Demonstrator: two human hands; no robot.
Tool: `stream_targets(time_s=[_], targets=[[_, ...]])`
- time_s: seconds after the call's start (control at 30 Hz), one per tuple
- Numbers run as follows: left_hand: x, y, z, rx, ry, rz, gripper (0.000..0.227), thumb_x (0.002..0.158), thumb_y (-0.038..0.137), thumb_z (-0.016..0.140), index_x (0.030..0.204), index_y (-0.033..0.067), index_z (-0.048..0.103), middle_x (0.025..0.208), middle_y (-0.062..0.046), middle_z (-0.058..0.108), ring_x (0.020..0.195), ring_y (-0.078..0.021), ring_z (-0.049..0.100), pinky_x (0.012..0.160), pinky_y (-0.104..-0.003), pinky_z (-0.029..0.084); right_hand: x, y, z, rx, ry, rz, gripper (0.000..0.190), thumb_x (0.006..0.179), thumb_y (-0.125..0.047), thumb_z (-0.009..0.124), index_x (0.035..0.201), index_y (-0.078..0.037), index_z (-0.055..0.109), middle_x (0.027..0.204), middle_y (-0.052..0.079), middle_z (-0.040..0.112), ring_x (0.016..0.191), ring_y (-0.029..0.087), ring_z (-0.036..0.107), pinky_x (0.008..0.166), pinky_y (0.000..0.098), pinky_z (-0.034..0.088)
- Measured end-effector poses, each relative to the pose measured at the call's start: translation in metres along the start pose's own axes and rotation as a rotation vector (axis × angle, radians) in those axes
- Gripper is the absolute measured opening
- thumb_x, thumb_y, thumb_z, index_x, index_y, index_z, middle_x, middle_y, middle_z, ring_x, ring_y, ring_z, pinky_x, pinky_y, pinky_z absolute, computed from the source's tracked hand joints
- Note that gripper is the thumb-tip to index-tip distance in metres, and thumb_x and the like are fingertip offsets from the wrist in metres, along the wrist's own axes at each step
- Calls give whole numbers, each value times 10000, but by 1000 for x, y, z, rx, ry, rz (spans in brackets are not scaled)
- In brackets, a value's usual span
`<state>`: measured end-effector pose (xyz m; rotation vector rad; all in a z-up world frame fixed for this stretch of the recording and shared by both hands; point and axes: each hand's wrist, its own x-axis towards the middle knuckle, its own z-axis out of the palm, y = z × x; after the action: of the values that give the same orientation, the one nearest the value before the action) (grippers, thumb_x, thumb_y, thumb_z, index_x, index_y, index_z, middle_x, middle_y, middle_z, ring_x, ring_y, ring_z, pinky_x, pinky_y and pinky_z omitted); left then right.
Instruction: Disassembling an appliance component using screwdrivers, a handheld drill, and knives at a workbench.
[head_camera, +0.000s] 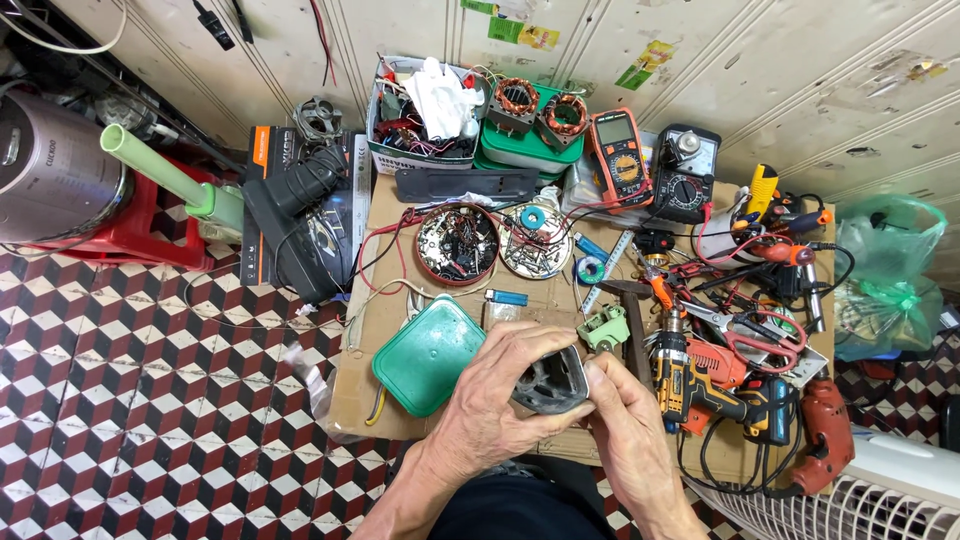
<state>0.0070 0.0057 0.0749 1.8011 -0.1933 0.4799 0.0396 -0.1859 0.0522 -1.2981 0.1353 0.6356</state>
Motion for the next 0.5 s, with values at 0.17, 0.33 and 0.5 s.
stream_targets(time_s=[0.17,0.33,0.5], targets=[[-2,0,4,-3,17,-32,644,754,172,934,1304,71,615,1309,-81,690,1250,-287,643,1074,-386,539,1,3,2,-56,42,-18,304,1042,-279,538,876,-34,607,781,-15,527,723,80,451,663,285,419],[-5,-4,4,16,23,-34,645,756,181,937,1301,68,610,1300,-88,687,1235,-294,645,1066,-390,538,4,6,5,-70,48,-66,317,1056,-272,534,832,-53,588,744,-30,474,687,76,409,624,268,392],[-12,-20,0,-119,17,-325,642,712,172,923,1278,86,631,1150,-85,688,1018,-183,719,881,-317,600,11,1,18,-336,-22,-86,410,1065,-356,481,767,-83,554,688,-31,437,634,84,388,563,260,328]])
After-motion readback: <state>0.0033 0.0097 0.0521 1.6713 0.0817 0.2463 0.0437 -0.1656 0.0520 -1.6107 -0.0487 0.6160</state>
